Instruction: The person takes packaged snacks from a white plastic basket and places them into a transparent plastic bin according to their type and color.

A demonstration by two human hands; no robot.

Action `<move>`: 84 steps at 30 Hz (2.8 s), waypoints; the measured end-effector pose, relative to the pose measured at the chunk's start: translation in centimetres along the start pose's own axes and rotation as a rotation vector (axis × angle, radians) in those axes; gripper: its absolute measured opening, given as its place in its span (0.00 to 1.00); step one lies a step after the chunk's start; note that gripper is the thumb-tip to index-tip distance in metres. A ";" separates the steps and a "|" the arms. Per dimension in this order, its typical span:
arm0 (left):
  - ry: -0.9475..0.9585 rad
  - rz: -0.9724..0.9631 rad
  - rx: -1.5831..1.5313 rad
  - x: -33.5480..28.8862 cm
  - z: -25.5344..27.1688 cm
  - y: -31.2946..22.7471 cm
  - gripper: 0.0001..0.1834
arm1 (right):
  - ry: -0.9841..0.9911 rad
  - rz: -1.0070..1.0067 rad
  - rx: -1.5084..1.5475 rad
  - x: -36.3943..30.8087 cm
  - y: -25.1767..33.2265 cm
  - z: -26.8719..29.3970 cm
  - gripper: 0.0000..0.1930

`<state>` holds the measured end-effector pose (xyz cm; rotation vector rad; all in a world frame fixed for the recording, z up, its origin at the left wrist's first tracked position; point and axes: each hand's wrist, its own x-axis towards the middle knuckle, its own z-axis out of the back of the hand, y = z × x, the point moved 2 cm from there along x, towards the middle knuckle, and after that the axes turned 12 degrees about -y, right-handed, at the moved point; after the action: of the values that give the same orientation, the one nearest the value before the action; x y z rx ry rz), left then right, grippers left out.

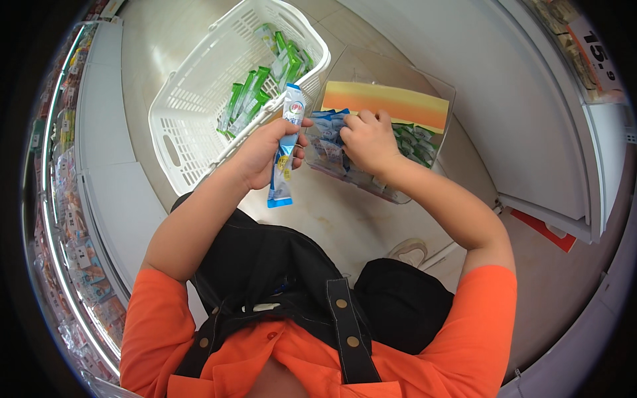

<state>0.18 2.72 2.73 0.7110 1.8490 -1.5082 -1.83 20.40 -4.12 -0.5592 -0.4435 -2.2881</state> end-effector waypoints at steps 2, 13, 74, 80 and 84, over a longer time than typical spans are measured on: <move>0.076 0.051 -0.152 0.4 0.2 0.5 0.17 | -0.057 -0.138 0.228 0.3 -0.5 1.2 0.07; 0.166 -0.266 -0.254 -1.2 -2.0 -0.1 0.24 | 0.622 -1.207 1.660 -0.2 6.4 4.0 0.21; -0.059 -0.991 1.413 6.5 -2.5 7.5 0.06 | 0.337 -1.408 0.869 -7.1 2.0 -9.3 0.54; -0.088 -1.104 1.287 7.1 -2.1 7.9 0.07 | 0.198 -1.294 0.931 -6.9 2.3 -8.8 0.52; -0.078 -1.054 1.492 6.5 -2.9 8.1 0.10 | 0.249 -1.254 0.873 -6.5 1.6 -8.5 0.50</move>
<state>1.63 7.27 -7.01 0.1160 0.6281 -3.5233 1.27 19.12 -14.39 0.6405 -1.9187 -2.7565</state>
